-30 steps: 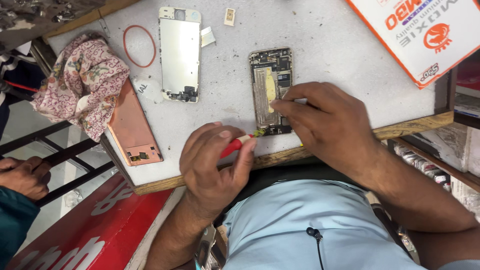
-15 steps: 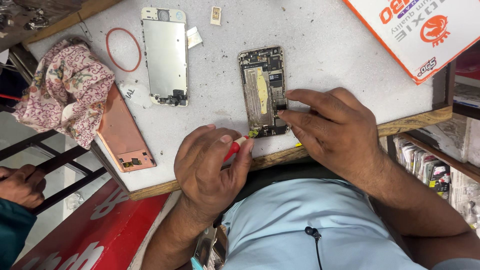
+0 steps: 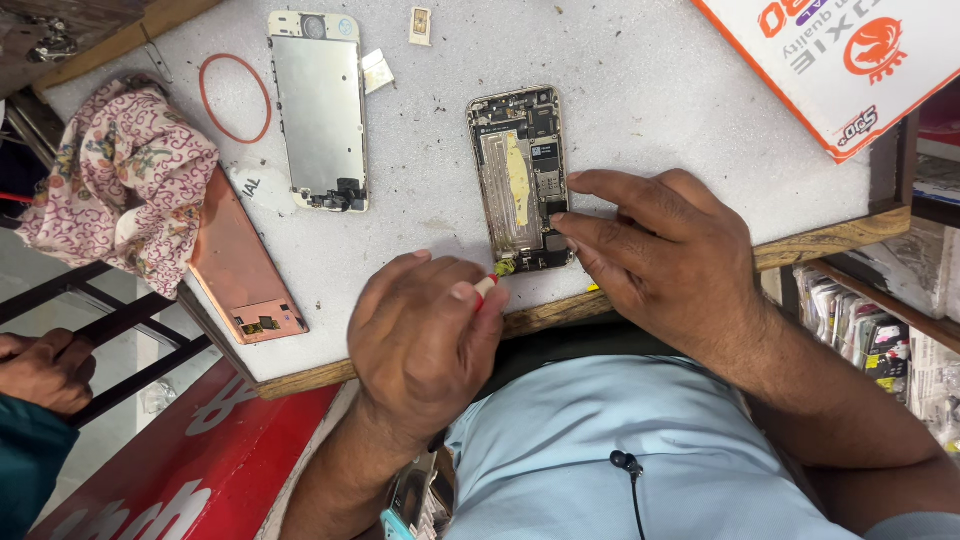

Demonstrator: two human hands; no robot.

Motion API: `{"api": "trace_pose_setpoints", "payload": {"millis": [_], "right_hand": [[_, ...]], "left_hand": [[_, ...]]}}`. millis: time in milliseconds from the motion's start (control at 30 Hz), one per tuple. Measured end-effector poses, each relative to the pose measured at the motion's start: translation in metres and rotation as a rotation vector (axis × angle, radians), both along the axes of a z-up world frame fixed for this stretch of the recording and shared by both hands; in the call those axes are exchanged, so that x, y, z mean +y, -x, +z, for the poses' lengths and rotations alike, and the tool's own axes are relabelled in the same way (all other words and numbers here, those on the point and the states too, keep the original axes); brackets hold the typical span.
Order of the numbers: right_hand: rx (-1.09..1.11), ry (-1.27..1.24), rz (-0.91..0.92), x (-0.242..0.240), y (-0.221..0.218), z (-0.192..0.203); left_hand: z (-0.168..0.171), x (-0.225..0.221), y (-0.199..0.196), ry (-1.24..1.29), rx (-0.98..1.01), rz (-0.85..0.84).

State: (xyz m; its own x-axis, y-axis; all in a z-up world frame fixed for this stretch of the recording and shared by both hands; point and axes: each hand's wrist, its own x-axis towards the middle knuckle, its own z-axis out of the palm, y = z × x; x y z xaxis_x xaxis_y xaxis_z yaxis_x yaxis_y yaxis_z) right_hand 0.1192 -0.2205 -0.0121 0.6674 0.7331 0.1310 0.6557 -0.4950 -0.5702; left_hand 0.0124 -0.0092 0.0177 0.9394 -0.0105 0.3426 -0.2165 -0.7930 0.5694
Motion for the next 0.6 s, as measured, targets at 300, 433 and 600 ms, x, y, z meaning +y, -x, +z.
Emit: {"api": "trace_pose_setpoints", "payload": {"millis": [300, 433, 600], "right_hand": [[0.014, 0.015, -0.014, 0.000, 0.001, -0.006], [0.005, 0.007, -0.017, -0.001, 0.001, -0.008], [-0.007, -0.019, -0.004, -0.002, -0.001, -0.009]], "left_hand": [[0.019, -0.005, -0.011, -0.173, 0.053, -0.186], [0.018, -0.005, -0.011, -0.011, 0.142, -0.259], [0.017, -0.009, -0.016, -0.095, 0.159, -0.144]]}}
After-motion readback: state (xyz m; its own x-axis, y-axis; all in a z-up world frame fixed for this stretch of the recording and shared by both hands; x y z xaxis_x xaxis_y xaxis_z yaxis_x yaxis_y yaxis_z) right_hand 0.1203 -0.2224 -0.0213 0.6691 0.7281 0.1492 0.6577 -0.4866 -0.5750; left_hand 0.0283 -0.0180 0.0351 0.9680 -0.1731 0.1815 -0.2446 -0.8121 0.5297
